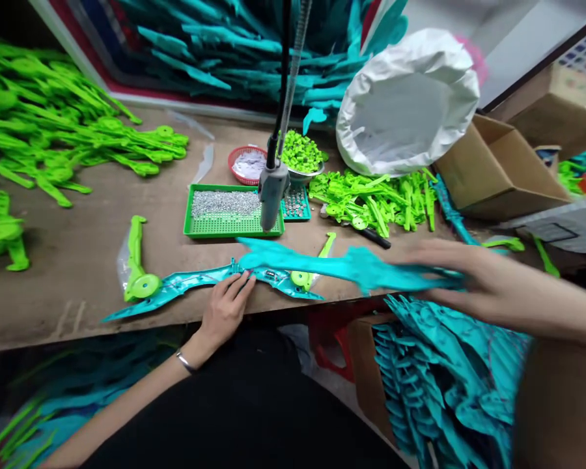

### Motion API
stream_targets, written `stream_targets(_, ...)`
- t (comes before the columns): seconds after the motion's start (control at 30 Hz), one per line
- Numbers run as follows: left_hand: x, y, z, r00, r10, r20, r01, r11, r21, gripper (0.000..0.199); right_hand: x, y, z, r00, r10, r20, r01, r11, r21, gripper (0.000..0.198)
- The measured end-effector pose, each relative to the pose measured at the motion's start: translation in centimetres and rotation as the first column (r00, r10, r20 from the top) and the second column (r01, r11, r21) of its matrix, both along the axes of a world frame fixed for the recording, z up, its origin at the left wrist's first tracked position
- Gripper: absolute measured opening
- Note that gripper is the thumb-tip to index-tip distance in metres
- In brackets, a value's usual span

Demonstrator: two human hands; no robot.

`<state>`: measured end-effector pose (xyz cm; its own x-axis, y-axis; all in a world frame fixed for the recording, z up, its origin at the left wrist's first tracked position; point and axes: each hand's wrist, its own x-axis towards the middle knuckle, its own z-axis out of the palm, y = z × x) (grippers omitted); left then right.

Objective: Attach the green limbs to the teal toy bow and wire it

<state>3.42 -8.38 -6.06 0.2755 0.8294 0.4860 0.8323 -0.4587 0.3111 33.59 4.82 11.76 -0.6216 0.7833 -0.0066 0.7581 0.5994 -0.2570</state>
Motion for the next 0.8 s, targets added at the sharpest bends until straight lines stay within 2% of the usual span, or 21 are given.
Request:
stream_targets(0.13,0.2,-0.9,0.0,1.0,0.0,-0.01,0.0,1.0,0.013,0.053,-4.5,-1.0,-3.0,0.993,0.118,0.016,-0.117,0.991,-0.061,0.046)
stream_targets(0.27,0.1,-1.2,-0.2,0.999,-0.013,-0.031,0.014,0.998,0.054,0.056,-7.6,0.1,-6.0,0.981,0.192,0.015,-0.19,0.977,-0.092,0.059)
stream_targets(0.43,-0.1,-0.6,-0.6,0.999,-0.03,-0.04,0.035,0.99,0.134,0.059,-8.2,1.3,-9.2,0.966,0.252,-0.051,-0.256,0.962,-0.095,0.067)
stream_targets(0.5,0.0,-0.4,-0.6,0.999,-0.03,-0.035,0.035,0.987,0.159,0.06,-7.8,1.5,-9.9,0.942,0.299,-0.155,-0.314,0.945,-0.088,0.068)
stream_targets(0.57,0.1,-0.3,-0.4,0.999,-0.029,-0.026,0.033,0.984,0.173,0.061,-7.1,2.2,-9.7,0.903,0.317,-0.289,-0.348,0.935,-0.063,0.061)
stream_targets(0.63,0.3,-0.2,-0.2,0.999,-0.027,-0.023,0.031,0.983,0.181,0.062,-6.2,4.0,-8.5,0.898,0.204,-0.389,-0.23,0.973,-0.02,0.046)
stream_targets(0.67,0.3,-0.2,-0.1,0.999,-0.025,-0.025,0.029,0.983,0.184,0.063,-5.8,5.4,-7.6,0.91,0.088,-0.406,-0.094,0.996,0.003,0.04)
stream_targets(0.7,0.4,-0.1,-0.1,0.999,-0.02,-0.027,0.024,0.982,0.187,0.063,-5.5,7.1,-6.7,0.907,-0.061,-0.416,0.085,0.995,0.041,0.037)
stream_targets(0.77,0.5,-0.1,-0.1,0.999,-0.008,-0.031,0.014,0.981,0.193,0.064,-5.2,11.2,-5.0,0.908,-0.305,-0.286,0.349,0.929,0.118,0.033)
stream_targets(0.8,0.5,-0.1,-0.1,0.999,-0.003,-0.035,0.01,0.981,0.194,0.064,-5.3,13.3,-4.4,0.902,-0.347,-0.257,0.39,0.91,0.139,0.033)
